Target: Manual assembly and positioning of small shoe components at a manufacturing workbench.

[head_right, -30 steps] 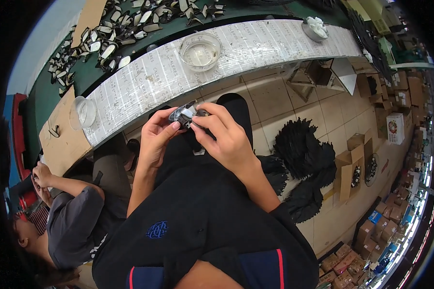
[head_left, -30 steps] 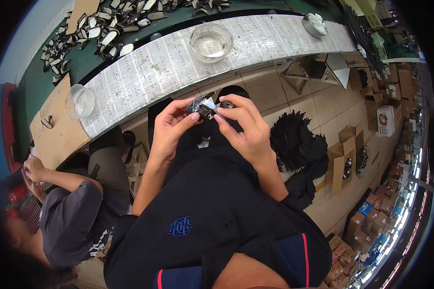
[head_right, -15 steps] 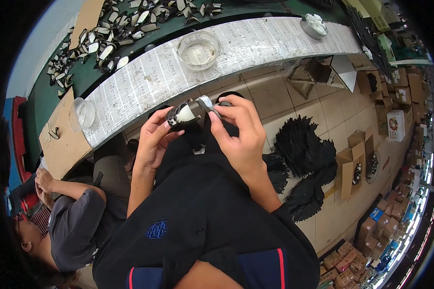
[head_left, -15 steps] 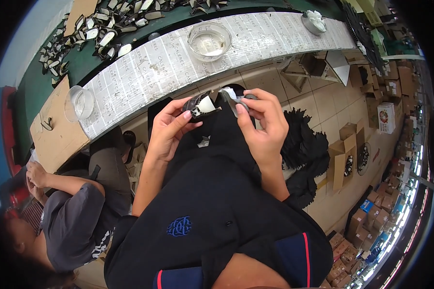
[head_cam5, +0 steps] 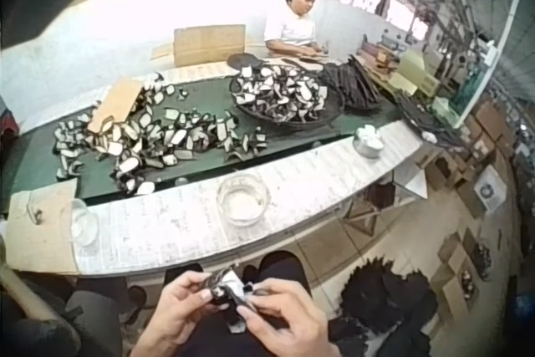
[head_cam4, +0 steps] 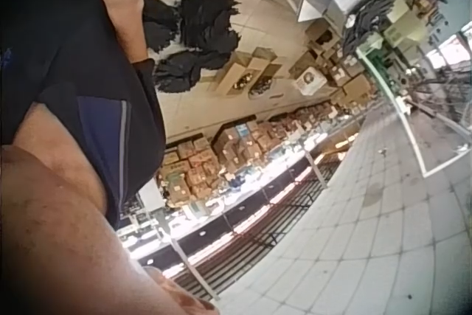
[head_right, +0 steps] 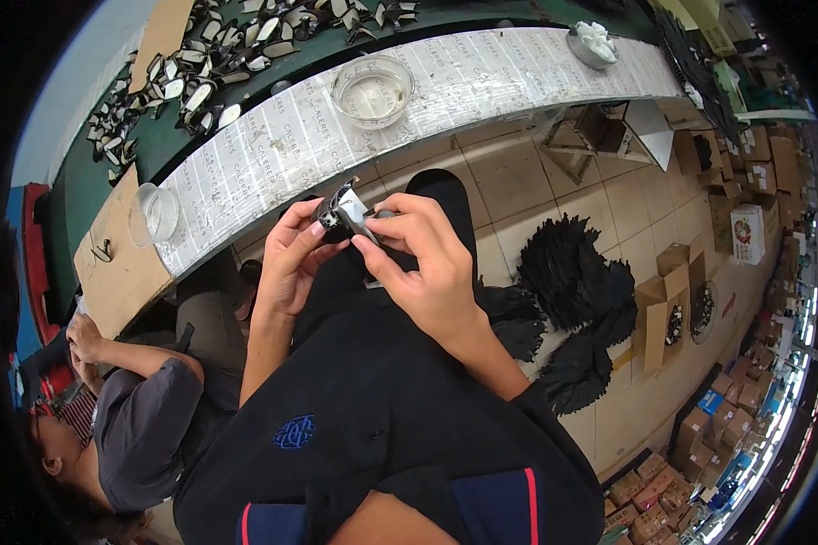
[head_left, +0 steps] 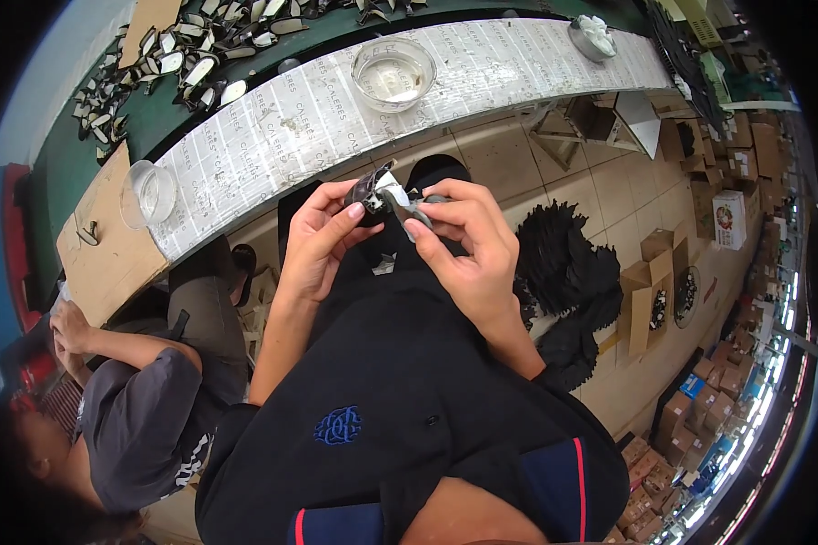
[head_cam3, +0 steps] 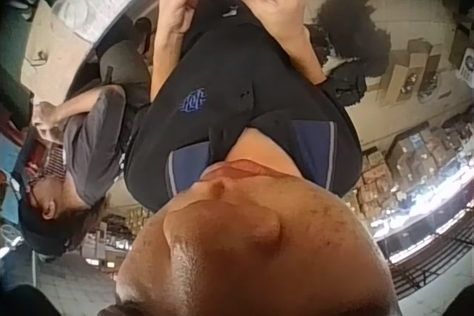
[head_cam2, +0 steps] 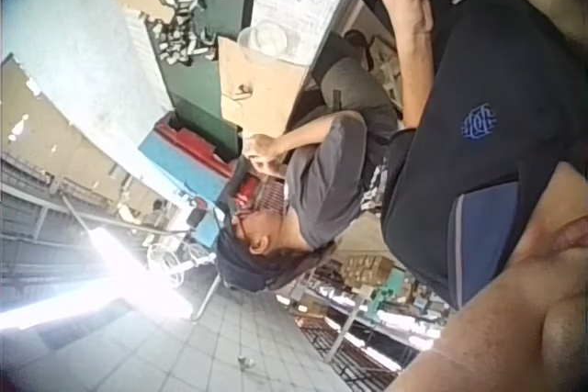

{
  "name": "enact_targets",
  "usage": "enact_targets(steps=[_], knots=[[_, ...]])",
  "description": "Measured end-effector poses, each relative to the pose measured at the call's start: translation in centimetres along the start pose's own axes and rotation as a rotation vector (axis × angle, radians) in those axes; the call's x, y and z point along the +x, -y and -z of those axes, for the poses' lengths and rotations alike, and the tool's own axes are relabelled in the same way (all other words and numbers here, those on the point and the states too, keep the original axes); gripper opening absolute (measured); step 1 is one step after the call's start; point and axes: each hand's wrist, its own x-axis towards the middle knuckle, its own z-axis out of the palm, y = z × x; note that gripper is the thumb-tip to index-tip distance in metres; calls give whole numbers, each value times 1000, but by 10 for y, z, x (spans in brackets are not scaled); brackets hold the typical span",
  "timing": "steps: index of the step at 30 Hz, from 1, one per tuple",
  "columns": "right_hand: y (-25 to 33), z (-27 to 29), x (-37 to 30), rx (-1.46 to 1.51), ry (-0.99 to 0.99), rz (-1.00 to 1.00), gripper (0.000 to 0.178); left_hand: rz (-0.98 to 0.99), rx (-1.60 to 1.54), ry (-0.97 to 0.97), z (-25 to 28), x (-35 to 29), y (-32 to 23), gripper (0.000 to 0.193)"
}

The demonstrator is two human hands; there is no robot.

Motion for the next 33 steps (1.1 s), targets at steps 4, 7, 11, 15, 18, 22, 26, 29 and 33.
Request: enact_targets(steps=[4,7,11,15,18,22,26,29,33], knots=[[-5,-4,-1,-30,30,38,21,5,-8,-14,-1,1,0,28],[-7,-5,0,-96,10,58,22,0,-8,-17,-1,1,0,28],[-12,-1,1,-270,-34,132,22,-1,-8,-26,2,3,3,27],[-13,5,5,-317,-125,101,23,-1,31,-24,5,5,5,29],[-13,9,8,-280,-189,88,20,14,8,-25,4,5,4,28],[-12,8,7,-188,-207,39,19,21,-62,-7,7,6,5,25],[-11,10,7,-91,-182,-18,19,31,-86,10,12,8,8,26],[-7,12,7,-78,-183,-4,18,29,-89,12,11,7,7,28],[1,10,10,-56,-186,10,19,30,-66,-1,3,6,6,30]])
